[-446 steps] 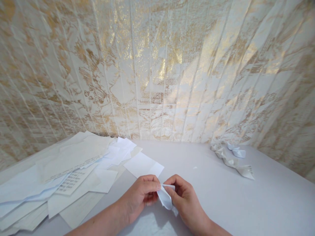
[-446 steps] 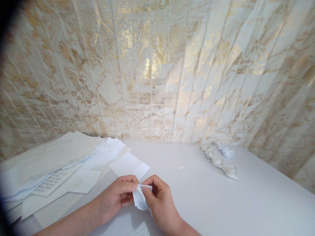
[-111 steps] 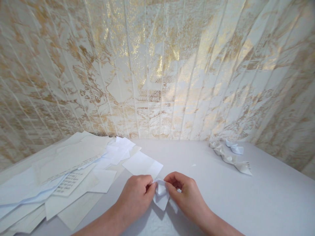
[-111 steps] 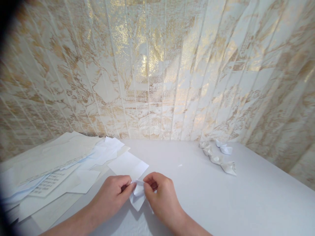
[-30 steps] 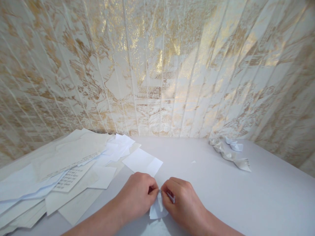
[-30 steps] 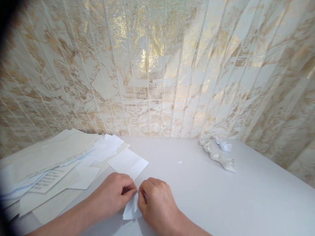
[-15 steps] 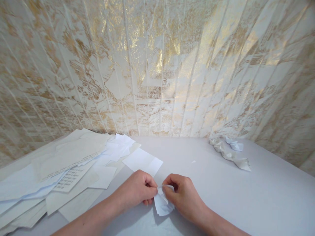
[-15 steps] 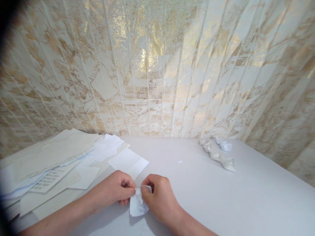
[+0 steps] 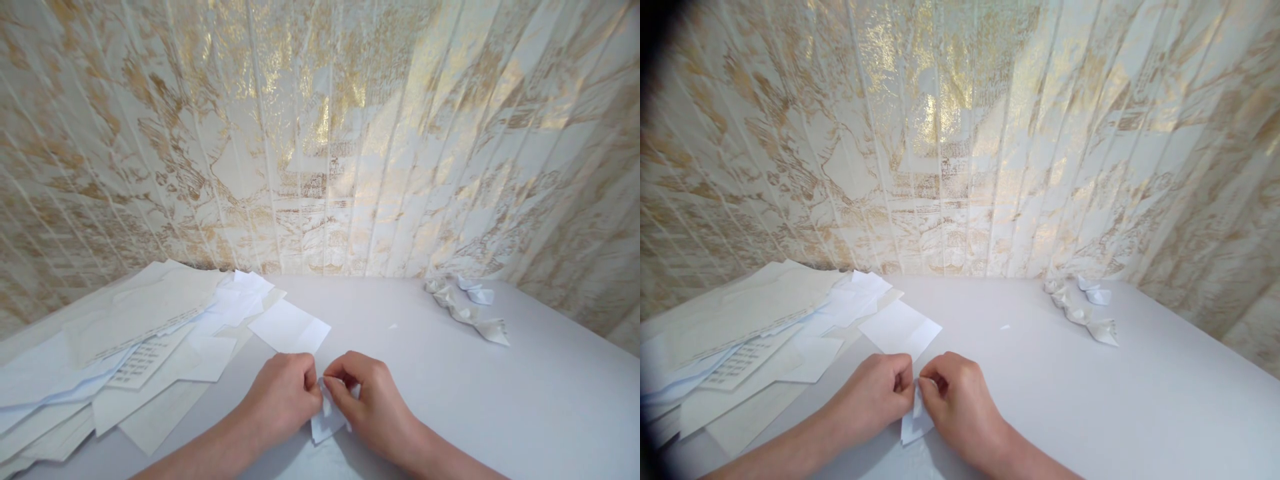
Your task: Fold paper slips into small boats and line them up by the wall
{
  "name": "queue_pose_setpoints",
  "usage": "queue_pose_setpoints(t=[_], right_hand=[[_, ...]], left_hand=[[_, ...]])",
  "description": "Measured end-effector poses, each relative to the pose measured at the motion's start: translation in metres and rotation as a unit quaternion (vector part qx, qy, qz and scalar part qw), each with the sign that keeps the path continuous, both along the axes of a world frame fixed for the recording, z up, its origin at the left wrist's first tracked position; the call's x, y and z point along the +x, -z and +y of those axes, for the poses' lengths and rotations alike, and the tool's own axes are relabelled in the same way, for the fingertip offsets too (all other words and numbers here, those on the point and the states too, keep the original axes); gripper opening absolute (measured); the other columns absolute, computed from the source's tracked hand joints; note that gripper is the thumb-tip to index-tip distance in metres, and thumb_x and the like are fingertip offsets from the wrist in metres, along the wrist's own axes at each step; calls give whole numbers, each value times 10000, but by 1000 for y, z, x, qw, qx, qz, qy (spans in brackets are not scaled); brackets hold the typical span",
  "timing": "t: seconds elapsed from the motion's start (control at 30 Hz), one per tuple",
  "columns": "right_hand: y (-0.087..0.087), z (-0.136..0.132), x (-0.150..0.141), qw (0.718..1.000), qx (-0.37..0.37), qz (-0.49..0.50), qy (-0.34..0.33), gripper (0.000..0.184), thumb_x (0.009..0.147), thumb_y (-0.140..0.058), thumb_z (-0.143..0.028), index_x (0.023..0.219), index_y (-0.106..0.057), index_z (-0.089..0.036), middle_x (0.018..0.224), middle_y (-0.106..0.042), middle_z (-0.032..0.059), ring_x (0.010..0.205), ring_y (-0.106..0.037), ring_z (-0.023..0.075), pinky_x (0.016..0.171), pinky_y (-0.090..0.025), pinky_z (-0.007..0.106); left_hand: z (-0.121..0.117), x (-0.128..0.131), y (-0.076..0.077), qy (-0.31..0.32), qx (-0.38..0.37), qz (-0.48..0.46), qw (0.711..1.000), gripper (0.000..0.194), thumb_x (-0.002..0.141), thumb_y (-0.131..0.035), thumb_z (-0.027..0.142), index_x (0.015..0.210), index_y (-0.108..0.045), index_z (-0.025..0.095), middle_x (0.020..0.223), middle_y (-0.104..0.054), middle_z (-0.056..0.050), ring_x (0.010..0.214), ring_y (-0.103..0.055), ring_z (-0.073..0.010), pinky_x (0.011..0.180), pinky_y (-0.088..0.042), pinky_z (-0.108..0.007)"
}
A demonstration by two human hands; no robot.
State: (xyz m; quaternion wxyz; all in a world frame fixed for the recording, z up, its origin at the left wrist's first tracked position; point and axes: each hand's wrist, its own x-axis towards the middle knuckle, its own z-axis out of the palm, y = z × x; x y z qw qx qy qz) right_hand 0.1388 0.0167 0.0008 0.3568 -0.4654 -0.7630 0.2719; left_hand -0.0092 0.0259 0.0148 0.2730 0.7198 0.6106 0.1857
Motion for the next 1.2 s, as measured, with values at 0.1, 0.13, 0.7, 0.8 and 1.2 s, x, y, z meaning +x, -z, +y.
queue_pose_setpoints(t=[0.1,0.13,0.7,0.8,1.2], right_hand=[[2,6,1,994,-96,49,20,179,667,-464,-89,692,-635,-135,554,-532,-22,501,-443,95,465,-337,184],[3,8,2,992,-112,54,27,191,652,-460,-82,690,-640,-132,531,-509,-31,485,-419,90,448,-317,183],[4,5,1,993,-80,78,32,202,655,-469,-64,674,-656,-136,564,-573,-14,513,-465,94,471,-350,178],[-1,0,2,998,-24,61,21,235,661,-463,-34,694,-662,-154,638,-621,0,576,-528,106,545,-395,190],[-4,-3,1,998,36,46,11,232,673,-475,-23,697,-655,-168,654,-625,1,595,-557,117,577,-421,206]], left_hand=[[3,-4,0,6,-11,-18,1000,93,567,-455,170,482,-426,192,450,-432,60,459,-394,-109,458,-237,-223],[5,-5,1,12,-18,-31,999,86,575,-461,182,494,-436,190,455,-438,60,460,-393,-107,454,-243,-217],[3,-8,-1,18,-207,-268,941,160,570,-511,257,621,-591,128,476,-402,61,480,-328,-90,467,-213,-221],[2,-5,-1,1,-230,-303,925,174,520,-485,244,617,-570,127,467,-375,70,459,-271,-77,448,-169,-222],[2,-5,1,3,-223,-290,931,148,509,-426,244,595,-504,153,461,-334,80,445,-253,-71,430,-146,-222]])
